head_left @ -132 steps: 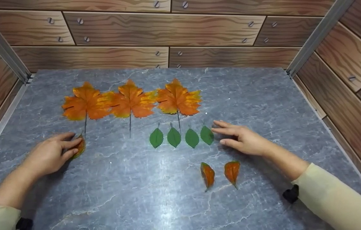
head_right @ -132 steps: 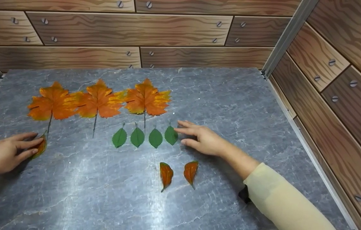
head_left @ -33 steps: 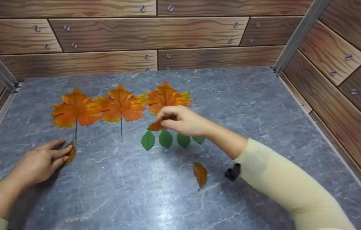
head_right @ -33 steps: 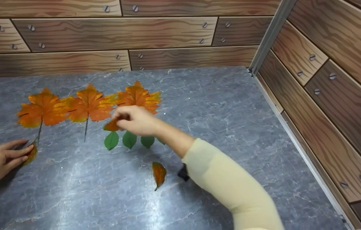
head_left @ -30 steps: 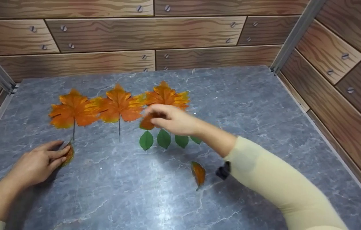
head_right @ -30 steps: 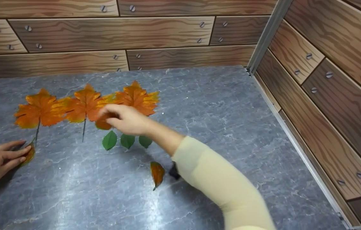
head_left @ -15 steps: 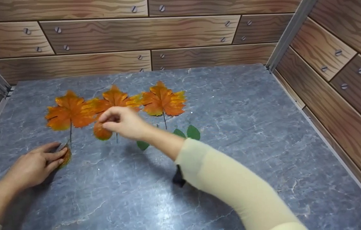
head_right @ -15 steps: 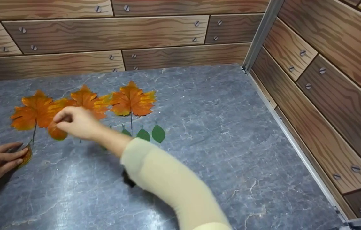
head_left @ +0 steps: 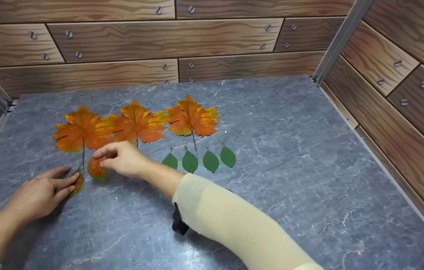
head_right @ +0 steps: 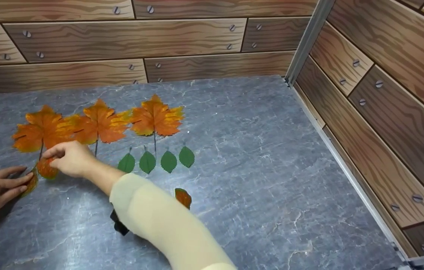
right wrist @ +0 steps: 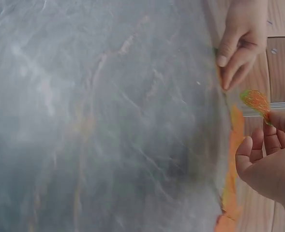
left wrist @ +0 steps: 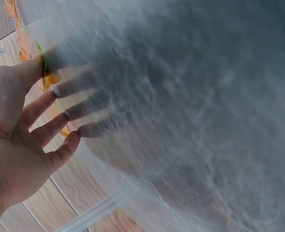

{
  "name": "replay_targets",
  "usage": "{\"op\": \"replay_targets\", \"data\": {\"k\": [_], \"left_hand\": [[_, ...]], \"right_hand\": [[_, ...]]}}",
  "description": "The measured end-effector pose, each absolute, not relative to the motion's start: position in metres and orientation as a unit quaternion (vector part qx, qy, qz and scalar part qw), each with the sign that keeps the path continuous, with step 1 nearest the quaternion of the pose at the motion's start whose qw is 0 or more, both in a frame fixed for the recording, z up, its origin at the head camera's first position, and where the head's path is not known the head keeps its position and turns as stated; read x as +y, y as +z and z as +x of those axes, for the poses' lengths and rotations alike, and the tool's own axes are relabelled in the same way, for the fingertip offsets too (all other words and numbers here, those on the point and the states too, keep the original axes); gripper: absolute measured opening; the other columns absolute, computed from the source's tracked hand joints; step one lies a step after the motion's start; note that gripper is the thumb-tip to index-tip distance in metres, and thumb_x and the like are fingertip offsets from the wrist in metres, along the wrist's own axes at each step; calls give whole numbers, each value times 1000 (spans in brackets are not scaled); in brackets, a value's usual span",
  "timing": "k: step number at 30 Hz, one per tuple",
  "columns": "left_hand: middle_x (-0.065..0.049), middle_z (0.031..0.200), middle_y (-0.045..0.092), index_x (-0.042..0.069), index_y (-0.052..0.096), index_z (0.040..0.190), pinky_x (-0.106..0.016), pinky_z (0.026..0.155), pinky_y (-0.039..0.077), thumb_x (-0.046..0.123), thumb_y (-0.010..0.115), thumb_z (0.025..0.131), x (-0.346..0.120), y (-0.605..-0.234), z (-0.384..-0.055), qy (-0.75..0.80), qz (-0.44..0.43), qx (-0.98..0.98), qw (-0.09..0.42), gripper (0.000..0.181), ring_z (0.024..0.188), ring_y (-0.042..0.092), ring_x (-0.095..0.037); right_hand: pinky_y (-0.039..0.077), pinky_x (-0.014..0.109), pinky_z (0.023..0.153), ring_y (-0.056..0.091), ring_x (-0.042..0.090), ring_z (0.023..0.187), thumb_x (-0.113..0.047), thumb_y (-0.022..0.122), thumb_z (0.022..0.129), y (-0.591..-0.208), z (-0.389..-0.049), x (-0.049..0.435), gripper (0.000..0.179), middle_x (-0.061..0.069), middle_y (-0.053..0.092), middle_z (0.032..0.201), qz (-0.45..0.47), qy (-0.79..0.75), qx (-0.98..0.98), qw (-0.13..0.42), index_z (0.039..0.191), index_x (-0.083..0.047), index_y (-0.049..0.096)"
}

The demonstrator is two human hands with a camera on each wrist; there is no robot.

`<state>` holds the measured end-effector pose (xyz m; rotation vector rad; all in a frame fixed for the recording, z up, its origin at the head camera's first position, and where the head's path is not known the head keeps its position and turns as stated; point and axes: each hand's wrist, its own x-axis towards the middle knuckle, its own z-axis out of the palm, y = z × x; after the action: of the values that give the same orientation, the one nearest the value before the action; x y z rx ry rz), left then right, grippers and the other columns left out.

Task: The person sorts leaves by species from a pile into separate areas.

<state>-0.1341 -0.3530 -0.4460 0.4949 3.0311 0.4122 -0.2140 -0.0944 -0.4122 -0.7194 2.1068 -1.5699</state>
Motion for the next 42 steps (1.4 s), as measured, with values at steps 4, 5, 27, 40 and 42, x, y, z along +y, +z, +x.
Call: {"op": "replay_targets", "data": {"k": [4,5,27,40,42], "left_hand": [[-33,148,53,6,69,140,-76,93,46,20,72,102,-351,-445,-137,129,161,978,23,41,124,55,-61],[-33,148,53,6,69,140,-76,93,47,20,72,102,-351,-445,-137,127,159,979,25,41,124,55,-61],[-36,145,53,4,70,138,-75,88,49,18,72,102,-352,-448,-135,107,147,983,24,39,118,58,-62],[-35,146,52,6,70,139,-76,88,48,19,73,102,-353,-449,-135,107,144,984,22,39,118,58,-62],[-35,146,52,6,70,139,-76,89,47,19,73,102,-353,-449,-134,108,145,983,21,39,119,57,-62]], "right_hand": [[50,17,71,58,2,87,-3,70,102,-421,-214,-96,22,-3,74,111,-253,-541,774,212,123,-6,79],[50,17,71,59,2,87,-4,71,102,-423,-214,-97,23,-3,74,110,-254,-533,779,210,123,-7,79],[48,12,81,65,0,105,-18,76,101,-434,-208,-104,33,-8,75,121,-268,-441,828,220,134,-17,75],[51,13,76,64,-2,93,-15,74,102,-433,-208,-104,35,-6,75,111,-274,-471,805,235,136,-13,73],[51,13,75,64,-2,94,-15,74,102,-433,-208,-103,35,-6,75,111,-272,-474,802,239,136,-13,73]]}}
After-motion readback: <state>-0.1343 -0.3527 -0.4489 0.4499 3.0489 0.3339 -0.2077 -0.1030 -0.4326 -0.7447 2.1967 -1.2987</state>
